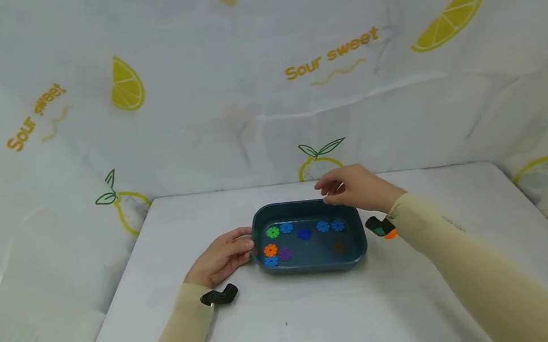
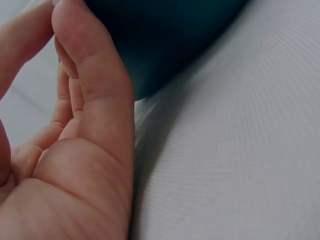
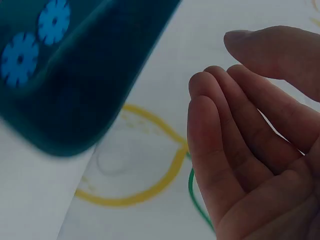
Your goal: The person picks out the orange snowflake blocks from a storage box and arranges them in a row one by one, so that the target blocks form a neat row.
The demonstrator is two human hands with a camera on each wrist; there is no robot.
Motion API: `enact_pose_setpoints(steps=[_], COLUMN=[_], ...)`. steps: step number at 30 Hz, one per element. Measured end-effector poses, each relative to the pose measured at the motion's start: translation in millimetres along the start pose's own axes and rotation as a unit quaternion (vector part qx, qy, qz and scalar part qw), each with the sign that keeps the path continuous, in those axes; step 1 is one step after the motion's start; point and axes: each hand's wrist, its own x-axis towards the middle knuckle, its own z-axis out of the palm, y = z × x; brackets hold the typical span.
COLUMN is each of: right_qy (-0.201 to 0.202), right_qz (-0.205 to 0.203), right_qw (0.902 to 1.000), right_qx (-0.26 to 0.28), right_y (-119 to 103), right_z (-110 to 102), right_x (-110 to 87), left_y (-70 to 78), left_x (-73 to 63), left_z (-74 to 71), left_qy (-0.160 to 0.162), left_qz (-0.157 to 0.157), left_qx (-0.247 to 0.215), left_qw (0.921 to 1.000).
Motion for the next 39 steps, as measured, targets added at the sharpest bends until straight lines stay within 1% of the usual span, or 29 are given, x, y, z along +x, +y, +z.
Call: enact_pose_setpoints(steps=[6,12,15,20,25,30,39], right_qy=[-0.069,-0.146,-0.166,-0.179,-0.191,-0.189,-0.174], right_qz=[-0.026,-0.033,-0.039,-0.049,-0.057,-0.059,-0.046], right_qw=[0.9973,0.9886,0.9848,0.9816,0.9783,0.9792,0.9820], right_qx=[-0.001,-0.018,-0.032,-0.046,-0.057,-0.044,-0.057], right_y=[-21.7,-35.1,-37.0,-39.6,-45.7,-52.8,-57.5], right_z=[28.4,64.0,82.1,105.6,120.8,127.8,135.7], right_x=[21.6,44.0,55.2,68.1,73.3,74.1,77.7], left_y=[1.0,0.1,0.2,0.2,-0.4,-1.4,-0.2], left_x=[0.6,-0.8,-1.3,-0.7,1.7,5.2,3.3], left_z=[-1.1,-1.8,-0.9,-0.4,-2.7,-4.3,-5.5], left_qy=[-0.002,-0.013,-0.016,-0.023,-0.026,-0.031,-0.031], left_qz=[0.001,0.005,0.006,0.008,0.014,0.015,0.016], left_qx=[-0.006,-0.012,-0.015,-0.012,-0.005,-0.005,-0.016], left_qw=[1.0000,0.9998,0.9997,0.9996,0.9995,0.9994,0.9993])
